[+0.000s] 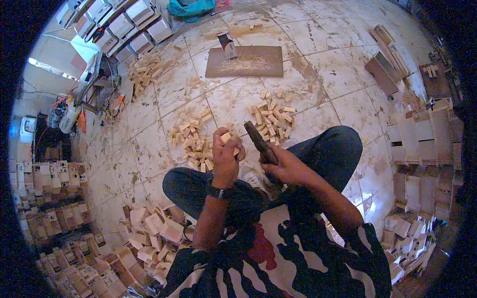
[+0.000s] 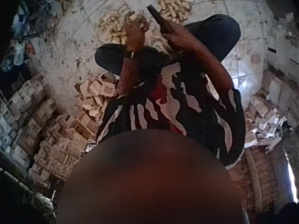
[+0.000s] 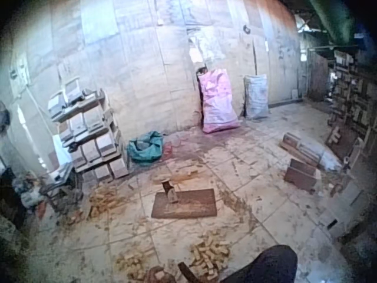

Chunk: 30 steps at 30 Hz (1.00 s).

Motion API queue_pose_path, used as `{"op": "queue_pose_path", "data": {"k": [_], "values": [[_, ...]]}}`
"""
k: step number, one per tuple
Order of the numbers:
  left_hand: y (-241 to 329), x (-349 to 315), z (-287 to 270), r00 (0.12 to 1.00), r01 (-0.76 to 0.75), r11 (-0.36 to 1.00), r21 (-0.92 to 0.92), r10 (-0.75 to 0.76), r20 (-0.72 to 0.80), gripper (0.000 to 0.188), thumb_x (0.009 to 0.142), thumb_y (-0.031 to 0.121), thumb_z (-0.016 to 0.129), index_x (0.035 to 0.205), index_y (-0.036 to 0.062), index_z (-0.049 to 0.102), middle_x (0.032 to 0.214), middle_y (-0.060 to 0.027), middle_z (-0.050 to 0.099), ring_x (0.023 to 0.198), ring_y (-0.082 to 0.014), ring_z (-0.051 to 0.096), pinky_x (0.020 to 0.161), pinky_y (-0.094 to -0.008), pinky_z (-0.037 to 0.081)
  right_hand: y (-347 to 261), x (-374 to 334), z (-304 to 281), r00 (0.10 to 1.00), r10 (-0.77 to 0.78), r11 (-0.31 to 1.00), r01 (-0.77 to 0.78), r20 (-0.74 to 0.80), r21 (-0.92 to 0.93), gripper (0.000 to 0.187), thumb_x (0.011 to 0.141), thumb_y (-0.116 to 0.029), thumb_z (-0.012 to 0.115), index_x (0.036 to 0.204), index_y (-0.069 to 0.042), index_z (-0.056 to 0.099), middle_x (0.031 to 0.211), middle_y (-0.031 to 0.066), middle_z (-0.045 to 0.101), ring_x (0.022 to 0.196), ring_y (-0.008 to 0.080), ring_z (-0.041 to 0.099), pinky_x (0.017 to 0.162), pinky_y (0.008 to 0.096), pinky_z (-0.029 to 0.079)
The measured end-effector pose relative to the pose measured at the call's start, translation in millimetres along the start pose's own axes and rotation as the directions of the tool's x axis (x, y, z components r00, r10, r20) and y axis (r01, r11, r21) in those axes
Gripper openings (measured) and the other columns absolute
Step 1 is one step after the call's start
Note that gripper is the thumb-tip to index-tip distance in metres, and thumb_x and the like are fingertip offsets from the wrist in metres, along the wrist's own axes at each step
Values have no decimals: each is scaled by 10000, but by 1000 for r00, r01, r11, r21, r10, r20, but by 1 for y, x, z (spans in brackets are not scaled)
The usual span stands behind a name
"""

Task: The person sits on the floor and repeatedly picks up small wooden blocks, uses pliers to trim or deburr edges, and places the blocks back into a pile. The process is repeated for multiple blocks throughout the clip.

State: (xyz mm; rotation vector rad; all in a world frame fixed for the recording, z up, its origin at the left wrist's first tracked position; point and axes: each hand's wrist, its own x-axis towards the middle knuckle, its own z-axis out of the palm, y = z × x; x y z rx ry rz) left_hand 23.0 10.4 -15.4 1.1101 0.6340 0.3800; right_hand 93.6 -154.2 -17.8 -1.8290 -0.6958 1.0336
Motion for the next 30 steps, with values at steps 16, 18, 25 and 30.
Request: {"op": "queue_pose_path", "data": {"k": [16, 18, 25, 30], "values": [[10, 5, -4, 963, -120, 979, 162, 75, 260, 231, 919, 113, 507, 1092, 99, 354, 667, 17, 432, 505, -53, 365, 441, -205, 310, -19, -4, -41, 935, -57, 978, -19, 350, 208, 500, 831, -143, 605, 1267, -20, 393, 1082, 83, 558, 942, 164, 533, 834, 320, 453], [10, 6, -5, 952, -144, 977, 157, 94, 290, 226, 924, 121, 501, 1092, 106, 351, 641, 23, 421, 495, -49, 350, 437, -207, 297, -20, -4, -43, 929, -61, 970, -31, 366, 241, 510, 829, -140, 607, 1275, -23, 389, 1091, 85, 557, 965, 167, 529, 843, 322, 450], [9, 8, -5, 939, -145, 981, 127, 96, 331, 218, 931, 124, 493, 1088, 111, 343, 576, 44, 376, 482, -46, 314, 432, -213, 258, -21, -7, -45, 916, -57, 922, -105, 398, 373, 527, 816, -148, 618, 1272, -16, 387, 1100, 84, 554, 1017, 177, 509, 870, 319, 431], [10, 7, -4, 950, -117, 981, 157, 65, 306, 215, 933, 121, 488, 1088, 110, 340, 575, 46, 372, 479, -47, 304, 433, -214, 253, -12, -3, -45, 904, -77, 921, -97, 421, 377, 434, 814, -148, 632, 1188, -31, 446, 1084, 84, 572, 1003, 167, 531, 861, 332, 444]]}}
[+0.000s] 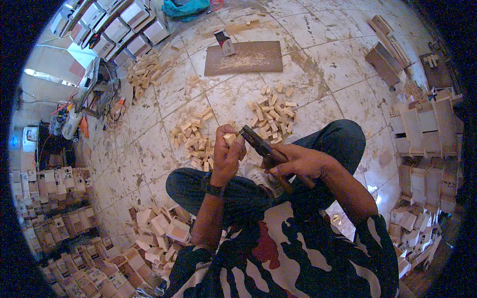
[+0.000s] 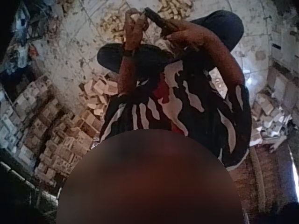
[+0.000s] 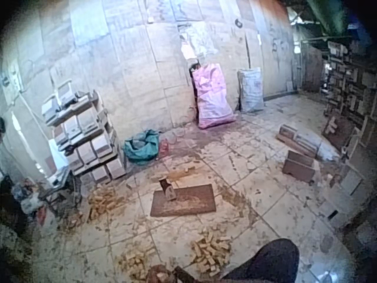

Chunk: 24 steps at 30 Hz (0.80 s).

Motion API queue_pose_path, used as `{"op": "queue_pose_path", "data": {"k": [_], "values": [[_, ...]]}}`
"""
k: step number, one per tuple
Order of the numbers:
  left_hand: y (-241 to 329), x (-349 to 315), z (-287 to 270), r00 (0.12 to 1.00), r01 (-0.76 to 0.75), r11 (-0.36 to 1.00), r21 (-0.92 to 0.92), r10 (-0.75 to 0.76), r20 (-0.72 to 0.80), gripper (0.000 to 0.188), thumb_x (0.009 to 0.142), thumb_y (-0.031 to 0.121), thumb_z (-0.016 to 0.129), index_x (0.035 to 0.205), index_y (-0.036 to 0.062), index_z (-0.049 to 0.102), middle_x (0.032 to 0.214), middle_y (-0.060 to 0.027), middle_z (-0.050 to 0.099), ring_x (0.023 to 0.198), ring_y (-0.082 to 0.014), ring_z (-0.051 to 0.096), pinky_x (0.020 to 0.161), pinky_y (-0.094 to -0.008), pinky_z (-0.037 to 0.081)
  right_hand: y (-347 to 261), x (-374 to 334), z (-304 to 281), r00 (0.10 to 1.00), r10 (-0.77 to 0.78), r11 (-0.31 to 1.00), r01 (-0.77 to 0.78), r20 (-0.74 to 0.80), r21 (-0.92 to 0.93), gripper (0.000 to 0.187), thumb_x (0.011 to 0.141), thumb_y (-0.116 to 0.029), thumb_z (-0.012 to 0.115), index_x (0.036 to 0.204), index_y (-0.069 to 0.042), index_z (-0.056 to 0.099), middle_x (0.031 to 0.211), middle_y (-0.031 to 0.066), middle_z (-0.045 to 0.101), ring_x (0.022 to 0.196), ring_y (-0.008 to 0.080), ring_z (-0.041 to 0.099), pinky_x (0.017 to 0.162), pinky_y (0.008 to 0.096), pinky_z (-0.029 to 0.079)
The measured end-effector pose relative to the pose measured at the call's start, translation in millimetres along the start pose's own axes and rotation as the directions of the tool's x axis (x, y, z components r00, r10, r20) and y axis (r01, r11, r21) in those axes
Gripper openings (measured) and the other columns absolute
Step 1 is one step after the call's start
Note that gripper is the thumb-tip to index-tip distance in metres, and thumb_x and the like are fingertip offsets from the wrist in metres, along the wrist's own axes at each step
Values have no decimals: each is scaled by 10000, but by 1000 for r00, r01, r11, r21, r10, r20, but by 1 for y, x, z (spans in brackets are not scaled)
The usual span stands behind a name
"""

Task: The person sits on the floor and repeatedly picks up small wooden blocks, uses pliers to trim or deburr edges, and places the blocks back into a pile. The process is repeated for multiple blocks throughout the clip.

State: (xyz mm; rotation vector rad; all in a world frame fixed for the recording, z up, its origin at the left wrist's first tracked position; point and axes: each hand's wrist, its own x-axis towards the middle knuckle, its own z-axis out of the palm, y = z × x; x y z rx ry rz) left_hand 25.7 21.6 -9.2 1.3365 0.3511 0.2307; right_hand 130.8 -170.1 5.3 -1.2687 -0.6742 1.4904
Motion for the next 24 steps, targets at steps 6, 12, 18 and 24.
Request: {"op": "queue_pose_path", "data": {"k": [6, 12, 18, 24], "values": [[-3, 3, -2, 999, -44, 999, -26, 45, 28, 209, 932, 117, 491, 1081, 111, 344, 592, 43, 368, 492, -44, 314, 434, -210, 249, -1, 1, 1, 999, 12, 994, -16, -40, -111, 464, 795, -148, 626, 1195, -23, 426, 1005, 99, 560, 938, 208, 531, 817, 359, 444], [-9, 5, -1, 998, -52, 998, -35, 52, 20, 216, 908, 142, 519, 1062, 114, 370, 676, -4, 436, 532, -82, 401, 458, -225, 345, -13, -3, 13, 986, -48, 937, -10, -159, -350, 532, 725, -46, 553, 1231, -9, 392, 1021, 153, 519, 977, 275, 507, 848, 373, 422], [-10, 5, 7, 998, -58, 996, -66, 56, -25, 188, 943, 156, 473, 1084, 115, 355, 661, 21, 408, 493, -50, 342, 434, -203, 291, -21, -7, 20, 968, -77, 903, -33, -237, -429, 622, 758, -56, 570, 1323, -41, 312, 890, 115, 531, 829, 240, 529, 747, 350, 448], [-10, 8, 15, 994, -32, 966, -255, 4, -108, 252, 979, 362, 362, 1039, 120, 401, 666, 2, 437, 493, -64, 383, 409, -209, 308, -16, -3, 23, 932, -174, 782, -66, -319, -620, 595, 746, -2, 539, 1299, -10, 320, 1005, 222, 529, 955, 361, 532, 860, 422, 423]]}}
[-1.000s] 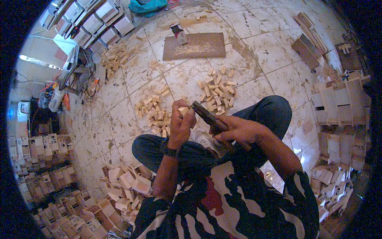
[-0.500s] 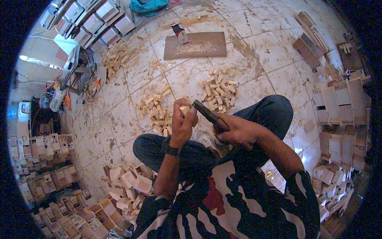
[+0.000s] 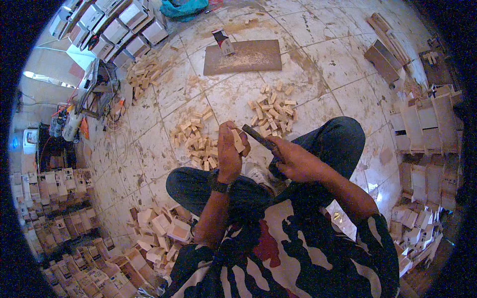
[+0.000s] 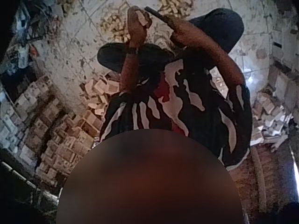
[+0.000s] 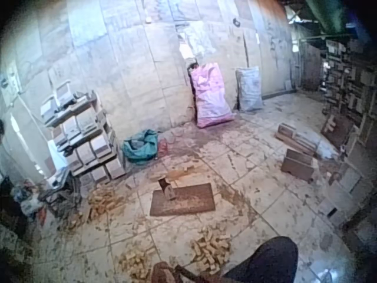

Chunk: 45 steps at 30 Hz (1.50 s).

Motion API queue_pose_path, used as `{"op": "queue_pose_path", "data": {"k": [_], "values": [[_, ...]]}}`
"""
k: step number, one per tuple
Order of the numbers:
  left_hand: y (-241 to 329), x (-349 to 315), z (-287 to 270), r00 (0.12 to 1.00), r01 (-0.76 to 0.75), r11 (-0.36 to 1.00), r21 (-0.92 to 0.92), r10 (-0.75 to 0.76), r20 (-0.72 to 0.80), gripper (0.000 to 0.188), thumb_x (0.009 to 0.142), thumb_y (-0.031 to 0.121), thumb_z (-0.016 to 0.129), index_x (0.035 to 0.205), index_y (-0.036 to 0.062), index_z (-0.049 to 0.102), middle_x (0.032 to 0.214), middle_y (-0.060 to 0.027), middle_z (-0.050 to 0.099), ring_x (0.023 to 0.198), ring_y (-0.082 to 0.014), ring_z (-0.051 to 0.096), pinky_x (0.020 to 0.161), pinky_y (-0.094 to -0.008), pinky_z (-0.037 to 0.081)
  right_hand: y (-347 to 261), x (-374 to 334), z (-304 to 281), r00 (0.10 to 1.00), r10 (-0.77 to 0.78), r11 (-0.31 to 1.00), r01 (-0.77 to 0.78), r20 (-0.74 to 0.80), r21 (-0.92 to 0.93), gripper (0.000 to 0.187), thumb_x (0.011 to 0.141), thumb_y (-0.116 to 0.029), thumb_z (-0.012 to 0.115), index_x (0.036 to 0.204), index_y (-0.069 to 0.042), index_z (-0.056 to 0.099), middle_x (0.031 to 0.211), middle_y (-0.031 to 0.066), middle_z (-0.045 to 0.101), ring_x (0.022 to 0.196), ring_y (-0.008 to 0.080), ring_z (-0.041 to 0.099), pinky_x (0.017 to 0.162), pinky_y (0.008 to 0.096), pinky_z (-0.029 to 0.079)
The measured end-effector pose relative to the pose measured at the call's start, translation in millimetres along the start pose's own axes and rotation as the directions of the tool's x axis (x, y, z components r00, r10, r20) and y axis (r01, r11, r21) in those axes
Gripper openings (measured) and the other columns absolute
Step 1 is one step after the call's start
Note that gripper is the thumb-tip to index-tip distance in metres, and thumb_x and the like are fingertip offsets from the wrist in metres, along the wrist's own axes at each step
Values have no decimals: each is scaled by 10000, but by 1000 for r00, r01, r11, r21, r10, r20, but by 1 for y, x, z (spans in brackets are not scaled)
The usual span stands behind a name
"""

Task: The person sits on the floor and repeatedly picks up small wooden blocks, uses pliers to trim or deburr edges, and places the blocks back into a pile. The process is repeated for multiple blocks throughout the clip.

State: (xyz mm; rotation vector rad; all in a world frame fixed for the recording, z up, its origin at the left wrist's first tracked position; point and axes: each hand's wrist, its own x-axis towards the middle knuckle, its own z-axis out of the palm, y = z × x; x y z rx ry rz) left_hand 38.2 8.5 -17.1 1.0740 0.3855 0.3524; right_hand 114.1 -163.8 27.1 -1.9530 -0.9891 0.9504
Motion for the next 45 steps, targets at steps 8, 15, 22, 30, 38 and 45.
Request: {"op": "queue_pose_path", "data": {"k": [8, 15, 22, 30, 38, 45], "values": [[-3, 2, 3, 990, -67, 947, 316, 102, -95, 269, 985, 361, 348, 963, 111, 446, 736, 9, 440, 578, -56, 427, 424, -188, 349, 1, 1, 8, 992, 73, 976, -93, -105, -196, 625, 706, 51, 503, 1300, -4, 316, 1048, 257, 498, 996, 434, 488, 875, 472, 404], [-8, -4, 14, 959, 93, 975, 203, -33, -282, 235, 978, 337, 376, 946, 115, 445, 771, -4, 436, 641, -74, 459, 474, -206, 404, 1, 6, 26, 960, 80, 898, -186, -269, -398, 571, 743, 16, 506, 1287, -33, 340, 1017, 237, 506, 923, 409, 509, 772, 493, 426], [-17, 1, 11, 935, -65, 884, 462, 215, -281, 197, 963, 294, 400, 949, 105, 451, 780, -28, 460, 663, -117, 482, 494, -271, 423, 10, 15, 41, 911, -58, 717, -247, -408, -652, 469, 799, -78, 514, 1252, -47, 394, 1002, 209, 519, 906, 362, 530, 680, 456, 446], [1, 3, -1, 941, 247, 959, -139, -272, -203, 249, 965, 353, 389, 895, 119, 438, 701, -37, 499, 515, -112, 444, 423, -249, 346, 27, 12, 23, 980, 137, 986, -149, -144, -76, 645, 731, -3, 569, 1329, -6, 327, 1074, 232, 546, 1012, 381, 537, 868, 418, 436], [-4, 7, -19, 856, 422, 684, -596, -517, 12, 219, 948, 318, 427, 900, 116, 495, 647, -9, 478, 425, -93, 379, 407, -238, 319, 30, 8, -14, 942, 213, 954, -144, -258, 261, 643, 737, -12, 573, 1331, 3, 327, 1090, 150, 567, 996, 252, 555, 879, 343, 437], [-82, 45, -25, 994, 24, 754, 657, -89, 67, 365, 922, 334, 464, 1178, 76, 421, 963, -91, 545, 777, -181, 552, 681, -303, 461, 14, -5, -54, 861, 388, 786, -123, -329, 605, 375, 762, -29, 560, 1125, -10, 469, 942, 98, 580, 780, 175, 605, 707, 317, 505]]}}
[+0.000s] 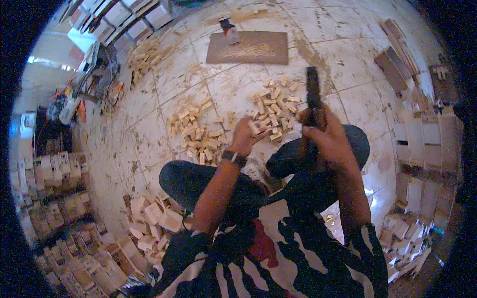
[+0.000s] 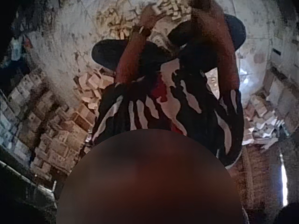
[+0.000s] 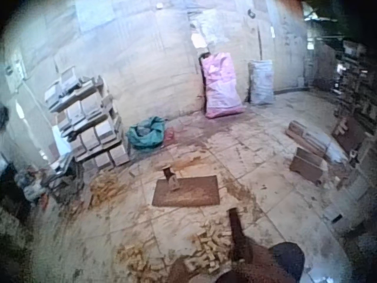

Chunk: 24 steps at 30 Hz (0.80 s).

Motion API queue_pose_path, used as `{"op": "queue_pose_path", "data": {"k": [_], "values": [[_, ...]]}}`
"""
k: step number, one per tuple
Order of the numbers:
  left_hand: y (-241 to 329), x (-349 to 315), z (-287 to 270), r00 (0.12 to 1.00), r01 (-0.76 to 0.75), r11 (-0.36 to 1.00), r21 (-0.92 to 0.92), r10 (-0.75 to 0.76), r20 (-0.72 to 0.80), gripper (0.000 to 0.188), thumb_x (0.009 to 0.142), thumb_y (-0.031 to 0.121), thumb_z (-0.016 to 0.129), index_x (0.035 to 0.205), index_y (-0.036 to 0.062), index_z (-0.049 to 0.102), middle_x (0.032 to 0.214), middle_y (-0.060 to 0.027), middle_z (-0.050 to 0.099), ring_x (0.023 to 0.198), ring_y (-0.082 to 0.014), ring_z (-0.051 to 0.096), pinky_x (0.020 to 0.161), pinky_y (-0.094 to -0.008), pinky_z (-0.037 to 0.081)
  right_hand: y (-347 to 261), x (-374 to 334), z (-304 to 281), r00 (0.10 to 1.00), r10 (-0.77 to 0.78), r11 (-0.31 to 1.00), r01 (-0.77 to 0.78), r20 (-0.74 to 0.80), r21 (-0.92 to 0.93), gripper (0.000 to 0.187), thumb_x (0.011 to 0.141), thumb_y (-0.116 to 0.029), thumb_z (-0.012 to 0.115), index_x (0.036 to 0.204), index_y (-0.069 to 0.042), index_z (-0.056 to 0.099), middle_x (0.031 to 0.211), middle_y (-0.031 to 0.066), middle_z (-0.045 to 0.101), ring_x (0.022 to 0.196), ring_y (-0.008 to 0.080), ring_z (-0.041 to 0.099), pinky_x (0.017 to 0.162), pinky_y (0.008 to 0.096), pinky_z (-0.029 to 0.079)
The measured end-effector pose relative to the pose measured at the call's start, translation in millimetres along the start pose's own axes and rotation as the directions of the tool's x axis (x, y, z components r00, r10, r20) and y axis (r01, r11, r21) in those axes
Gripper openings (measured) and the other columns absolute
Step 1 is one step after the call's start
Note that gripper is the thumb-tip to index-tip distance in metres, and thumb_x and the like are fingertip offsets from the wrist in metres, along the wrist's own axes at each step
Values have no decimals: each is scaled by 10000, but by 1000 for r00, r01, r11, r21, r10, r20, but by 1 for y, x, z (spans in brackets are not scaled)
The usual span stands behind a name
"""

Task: The person sits on the floor and repeatedly picks up small wooden blocks, uses pliers to trim or deburr edges, and places the blocks back into a pile. The process is repeated for multiple blocks throughout the clip.

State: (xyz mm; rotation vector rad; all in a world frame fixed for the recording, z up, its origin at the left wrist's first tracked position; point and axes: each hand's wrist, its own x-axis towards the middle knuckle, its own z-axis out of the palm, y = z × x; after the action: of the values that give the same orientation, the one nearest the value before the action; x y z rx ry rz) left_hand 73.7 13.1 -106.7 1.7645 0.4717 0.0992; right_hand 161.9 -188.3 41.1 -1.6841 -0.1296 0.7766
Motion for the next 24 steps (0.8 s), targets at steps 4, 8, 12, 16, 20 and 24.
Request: {"op": "queue_pose_path", "data": {"k": [4, 8, 12, 16, 20, 24], "values": [[-44, 51, 38, 926, 377, 804, -459, -340, 166, 554, 885, 337, 556, 1286, 9, 359, 1167, -129, 543, 1013, -297, 567, 909, -411, 439, -12, 7, -3, 997, -51, 998, 49, -57, -36, 389, 744, -28, 546, 1124, 4, 467, 966, 118, 579, 854, 218, 605, 771, 350, 513], [-130, 89, 18, 963, -257, 622, 740, 226, 144, 395, 860, 279, 451, 1149, 15, 512, 946, -213, 591, 970, -317, 565, 946, -483, 389, -15, 7, 1, 998, 13, 989, -3, -68, 150, 436, 731, -22, 528, 1159, 7, 448, 1043, 135, 564, 1010, 252, 571, 835, 395, 504], [-207, 80, -62, 918, 354, 661, 662, -109, -381, 412, 746, 128, 571, 1142, 28, 524, 978, -206, 589, 983, -345, 564, 875, -467, 454, -18, 9, 6, 997, 0, 992, 11, -81, 129, 442, 738, -26, 546, 1167, -4, 444, 999, 118, 574, 909, 223, 580, 769, 364, 505], [-235, 74, -109, 954, 265, 355, 897, -233, -189, 439, 758, 123, 581, 1189, 109, 499, 1215, -139, 491, 1130, -322, 482, 901, -433, 454, -19, 13, 8, 995, 68, 994, -60, -79, 95, 381, 759, -29, 581, 1127, -24, 481, 941, 78, 603, 779, 150, 589, 676, 297, 504], [-246, 81, -117, 992, 78, 368, 926, -121, -35, 363, 799, 190, 553, 1153, 112, 538, 1180, -132, 526, 1085, -321, 508, 876, -429, 460, -16, 17, 9, 991, 43, 997, -34, -124, 72, 393, 763, -21, 590, 1141, -26, 480, 986, 68, 599, 832, 149, 585, 722, 289, 495], [-254, 90, -119, 996, 12, 420, 907, -84, 26, 265, 805, 161, 545, 1068, 135, 556, 1138, -100, 557, 1055, -308, 534, 854, -413, 475, -14, 19, 10, 989, 83, 990, -68, -120, 123, 419, 765, -8, 592, 1163, -26, 463, 1015, 76, 591, 876, 155, 580, 753, 297, 490]]}}
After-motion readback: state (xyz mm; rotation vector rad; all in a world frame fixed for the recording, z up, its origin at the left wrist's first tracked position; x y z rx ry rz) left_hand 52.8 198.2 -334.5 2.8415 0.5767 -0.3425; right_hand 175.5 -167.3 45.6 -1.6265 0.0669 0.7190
